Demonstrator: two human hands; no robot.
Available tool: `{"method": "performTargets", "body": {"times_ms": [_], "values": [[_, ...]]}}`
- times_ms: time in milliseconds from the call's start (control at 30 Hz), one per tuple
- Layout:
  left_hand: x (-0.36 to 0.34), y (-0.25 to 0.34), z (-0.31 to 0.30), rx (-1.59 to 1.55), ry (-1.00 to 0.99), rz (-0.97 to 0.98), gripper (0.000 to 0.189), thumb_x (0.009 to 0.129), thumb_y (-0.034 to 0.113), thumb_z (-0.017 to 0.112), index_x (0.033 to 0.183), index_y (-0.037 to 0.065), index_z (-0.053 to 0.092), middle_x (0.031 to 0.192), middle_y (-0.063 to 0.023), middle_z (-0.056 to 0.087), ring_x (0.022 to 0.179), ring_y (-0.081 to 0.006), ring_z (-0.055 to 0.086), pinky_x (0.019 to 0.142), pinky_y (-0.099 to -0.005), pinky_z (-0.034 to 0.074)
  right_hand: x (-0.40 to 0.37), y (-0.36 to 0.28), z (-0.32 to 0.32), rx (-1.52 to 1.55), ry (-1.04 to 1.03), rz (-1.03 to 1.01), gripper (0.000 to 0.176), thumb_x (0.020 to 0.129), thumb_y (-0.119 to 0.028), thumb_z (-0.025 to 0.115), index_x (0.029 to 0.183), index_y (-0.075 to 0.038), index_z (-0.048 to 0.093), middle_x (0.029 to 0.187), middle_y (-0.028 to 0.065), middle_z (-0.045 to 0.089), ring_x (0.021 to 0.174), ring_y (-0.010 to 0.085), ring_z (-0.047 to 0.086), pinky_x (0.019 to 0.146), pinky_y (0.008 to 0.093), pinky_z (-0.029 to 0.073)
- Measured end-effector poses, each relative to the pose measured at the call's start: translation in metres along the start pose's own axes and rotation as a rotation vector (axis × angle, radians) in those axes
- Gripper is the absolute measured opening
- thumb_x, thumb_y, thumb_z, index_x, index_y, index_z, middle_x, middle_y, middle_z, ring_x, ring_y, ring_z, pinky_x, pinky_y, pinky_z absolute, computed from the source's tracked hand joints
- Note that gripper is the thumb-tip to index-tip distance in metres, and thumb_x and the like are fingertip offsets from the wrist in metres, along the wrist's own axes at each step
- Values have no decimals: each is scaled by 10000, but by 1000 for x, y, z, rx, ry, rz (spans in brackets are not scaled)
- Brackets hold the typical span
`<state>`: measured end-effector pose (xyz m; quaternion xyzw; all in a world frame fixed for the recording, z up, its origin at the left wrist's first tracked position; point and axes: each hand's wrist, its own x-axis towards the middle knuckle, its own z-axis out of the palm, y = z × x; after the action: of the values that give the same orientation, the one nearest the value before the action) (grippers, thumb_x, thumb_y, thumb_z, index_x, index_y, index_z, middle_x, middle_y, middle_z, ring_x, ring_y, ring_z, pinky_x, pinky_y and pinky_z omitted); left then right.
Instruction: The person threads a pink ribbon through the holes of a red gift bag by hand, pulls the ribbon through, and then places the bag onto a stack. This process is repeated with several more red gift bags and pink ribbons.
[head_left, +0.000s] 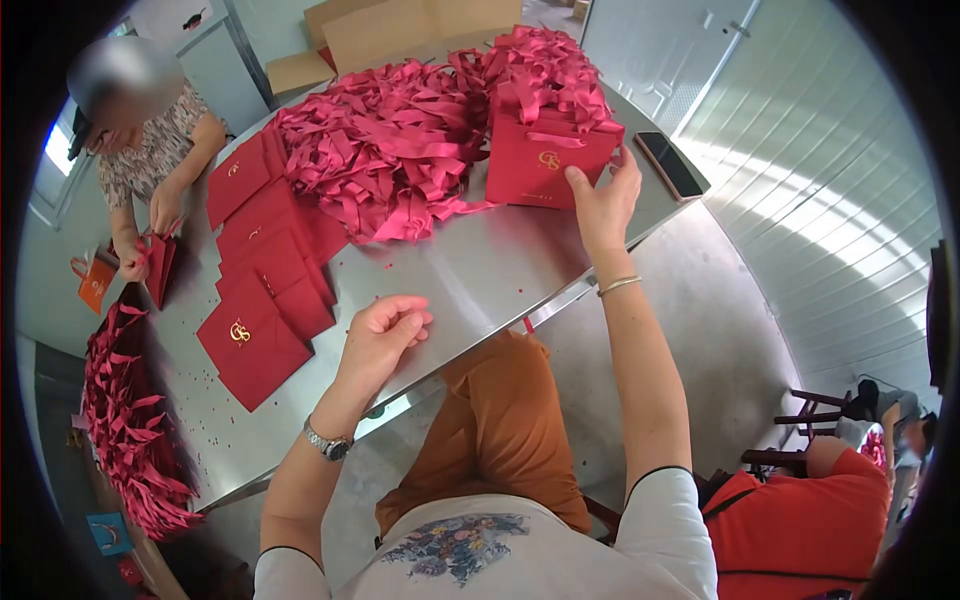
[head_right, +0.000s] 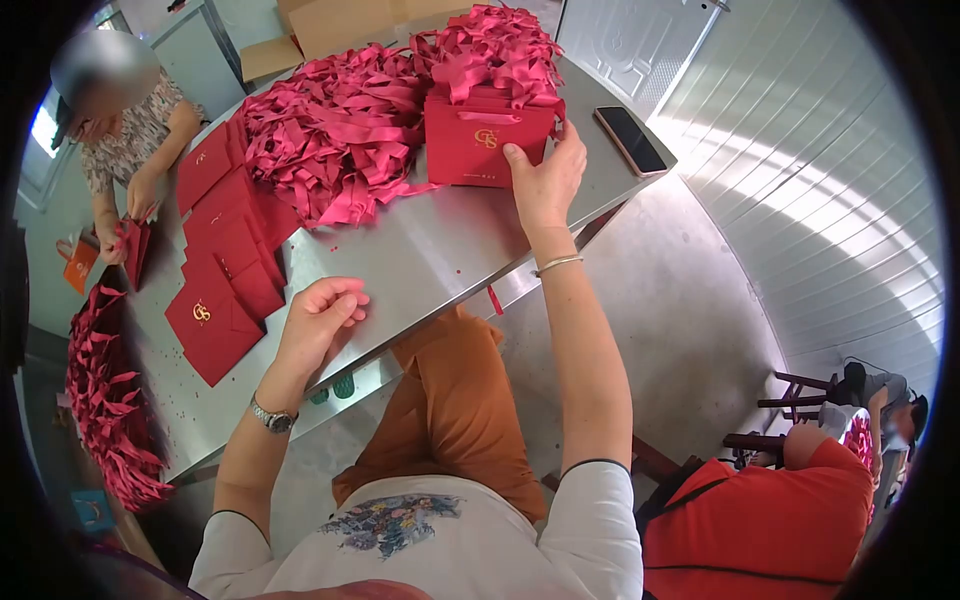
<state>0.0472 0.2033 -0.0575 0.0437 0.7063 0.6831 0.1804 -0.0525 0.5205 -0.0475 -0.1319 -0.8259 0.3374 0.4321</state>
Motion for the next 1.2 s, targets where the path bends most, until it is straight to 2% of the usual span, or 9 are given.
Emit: {"method": "performTargets", "body": {"times_ms": [300, 500, 633, 767, 867, 967, 1033, 1100, 1200], "values": [[-1, -6, -4, -56, -28, 50, 229, 956, 103, 569, 1154, -5, 609, 978, -58, 671, 835, -105, 613, 753, -234, 501, -11, 14, 12, 253, -56, 230, 994, 755, -292, 809, 1456, 69, 202, 1449, 257, 348, 1353, 356, 356, 1108, 403, 312], [-7, -8, -7, -85, -30, 93, 219, 955, 102, 571, 1143, 0, 617, 972, -52, 672, 832, -102, 619, 759, -237, 510, -33, -2, -4, 218, -48, 161, 857, 798, -197, 750, 1443, 67, 251, 1426, 247, 376, 1326, 348, 383, 1095, 394, 319], [-22, -4, -13, 13, -60, 116, 217, 956, 84, 570, 1152, 0, 609, 1015, -65, 659, 887, -114, 607, 796, -254, 503, -64, -32, -13, 161, -24, -100, 597, 811, -54, 664, 1348, 21, 413, 1318, 209, 490, 1181, 339, 487, 1014, 410, 391], [-55, 9, -24, 59, 17, 141, 200, 929, 65, 593, 1107, -14, 635, 929, -31, 680, 850, -70, 609, 740, -228, 495, -82, -63, 4, 209, -319, -408, 376, 769, -13, 654, 1141, -2, 609, 1126, 165, 621, 1067, 360, 559, 951, 432, 444], [-78, 18, -56, 416, 239, 421, 170, 897, 45, 606, 1050, -8, 656, 929, -45, 689, 835, -92, 625, 734, -247, 499, -90, -86, 19, 181, -488, -648, 302, 743, -8, 637, 1043, -39, 660, 1105, 127, 641, 1048, 325, 571, 912, 425, 456], [-88, 16, -106, 400, 551, 463, 180, 892, 40, 602, 1060, 25, 663, 966, -69, 686, 879, -122, 637, 772, -251, 496, -90, -113, 42, 154, -486, -808, 305, 752, -22, 621, 1053, -52, 663, 1096, 109, 644, 1039, 298, 573, 874, 414, 458], [-85, 21, -143, 567, 749, 427, 186, 878, 43, 607, 1054, 35, 665, 1006, -97, 683, 925, -192, 646, 823, -296, 498, -89, -130, 59, 112, -497, -876, 256, 772, -74, 602, 1018, -81, 672, 1070, 78, 650, 1026, 259, 578, 855, 396, 442], [-76, 26, -181, 1027, 893, 598, 192, 855, 66, 626, 1040, 30, 664, 1027, -136, 677, 968, -290, 633, 870, -352, 490, -91, -147, 81, -58, -458, -1062, 170, 782, -132, 583, 929, -103, 663, 994, 50, 651, 967, 230, 582, 828, 383, 420], [-69, 27, -210, 1145, 807, 537, 230, 823, 109, 654, 1039, 31, 662, 1068, -160, 662, 1016, -352, 601, 896, -407, 474, -93, -144, 90, -303, -625, -1102, 46, 773, -154, 634, 795, -115, 628, 793, 39, 599, 830, 225, 570, 760, 390, 407]]}}
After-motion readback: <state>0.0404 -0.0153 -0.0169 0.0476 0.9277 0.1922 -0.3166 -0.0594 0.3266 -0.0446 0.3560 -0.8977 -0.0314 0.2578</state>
